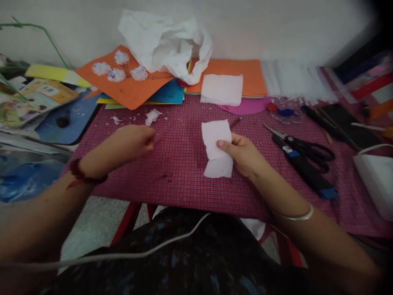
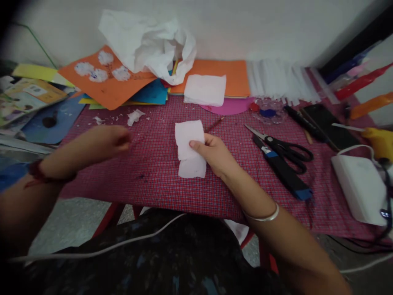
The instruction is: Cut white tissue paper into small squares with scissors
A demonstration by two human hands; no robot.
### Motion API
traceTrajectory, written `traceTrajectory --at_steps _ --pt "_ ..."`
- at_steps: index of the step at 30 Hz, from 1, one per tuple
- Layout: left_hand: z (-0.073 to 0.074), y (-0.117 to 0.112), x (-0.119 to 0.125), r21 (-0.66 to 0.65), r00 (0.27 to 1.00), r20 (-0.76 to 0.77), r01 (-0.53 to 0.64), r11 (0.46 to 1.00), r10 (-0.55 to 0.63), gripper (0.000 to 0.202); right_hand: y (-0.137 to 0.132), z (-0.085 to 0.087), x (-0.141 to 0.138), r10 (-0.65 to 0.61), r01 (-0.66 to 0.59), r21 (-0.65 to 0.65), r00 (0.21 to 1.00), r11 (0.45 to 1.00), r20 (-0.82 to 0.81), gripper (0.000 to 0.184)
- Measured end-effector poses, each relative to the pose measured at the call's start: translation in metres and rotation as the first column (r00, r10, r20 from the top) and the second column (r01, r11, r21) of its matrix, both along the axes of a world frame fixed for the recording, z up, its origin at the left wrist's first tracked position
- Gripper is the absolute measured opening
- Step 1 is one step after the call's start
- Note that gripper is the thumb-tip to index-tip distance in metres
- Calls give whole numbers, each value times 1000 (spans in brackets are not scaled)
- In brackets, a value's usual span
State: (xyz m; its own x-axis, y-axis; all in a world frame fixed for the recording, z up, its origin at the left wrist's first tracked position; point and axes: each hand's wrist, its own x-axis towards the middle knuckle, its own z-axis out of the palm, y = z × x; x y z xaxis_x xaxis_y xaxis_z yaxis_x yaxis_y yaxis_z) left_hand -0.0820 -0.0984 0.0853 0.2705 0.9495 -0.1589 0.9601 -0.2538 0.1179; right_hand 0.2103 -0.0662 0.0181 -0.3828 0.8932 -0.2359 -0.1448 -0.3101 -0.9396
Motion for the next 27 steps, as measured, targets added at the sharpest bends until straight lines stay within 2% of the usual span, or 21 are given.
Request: traceTrajectory --at_steps 2,4,5,6,7,8,9,10,11,13,16,18,21,24,27 --pt "4 10 -7 112 996 42 -85 990 81 15 0 1 -1 -34 33 -10 999 999 -38 35" --pt "1 17 4 71 960 257 -129 989 107 22 1 2 -2 -51 50 -10 997 999 -64 37" --pt "-3 20 15 -23 889 438 -136 990 133 27 0 2 -2 -58 58 -2 996 998 -65 36" --pt "-8 21 29 -159 776 603 -107 981 182 33 0 2 -3 -66 67 15 996 998 -58 36" --pt "-14 23 43 -284 634 732 -51 957 251 39 0 1 -3 -71 73 38 996 997 -45 36" --pt "-21 24 58 -393 493 804 23 919 332 45 0 1 -4 -76 77 65 997 995 -27 36" --pt "-27 25 71 -458 384 840 122 880 383 46 -1 0 -4 -84 85 94 996 992 -9 36" --pt "-32 26 83 -493 306 853 206 845 423 45 -1 -1 -4 -93 91 120 996 989 10 35" --pt "-37 27 93 -516 262 851 259 816 455 43 -1 -1 -4 -105 100 143 994 985 29 35" --pt "-44 29 109 -545 228 838 312 778 496 36 0 -2 -3 -149 135 186 987 973 64 33" --pt "-48 27 121 -598 208 801 285 749 561 25 2 1 -2 -209 183 228 974 956 92 32" --pt "-49 24 125 -648 200 761 267 713 617 17 4 4 -1 -208 186 218 975 958 84 34" --pt "-50 21 123 -699 216 713 296 651 667 17 8 6 1 -194 184 165 980 969 41 37" --pt "-49 21 117 -698 240 713 324 638 659 25 8 3 0 -186 180 135 982 974 32 37" --pt "-50 23 111 -685 211 726 300 664 654 32 6 1 -6 -121 106 175 990 979 78 36"
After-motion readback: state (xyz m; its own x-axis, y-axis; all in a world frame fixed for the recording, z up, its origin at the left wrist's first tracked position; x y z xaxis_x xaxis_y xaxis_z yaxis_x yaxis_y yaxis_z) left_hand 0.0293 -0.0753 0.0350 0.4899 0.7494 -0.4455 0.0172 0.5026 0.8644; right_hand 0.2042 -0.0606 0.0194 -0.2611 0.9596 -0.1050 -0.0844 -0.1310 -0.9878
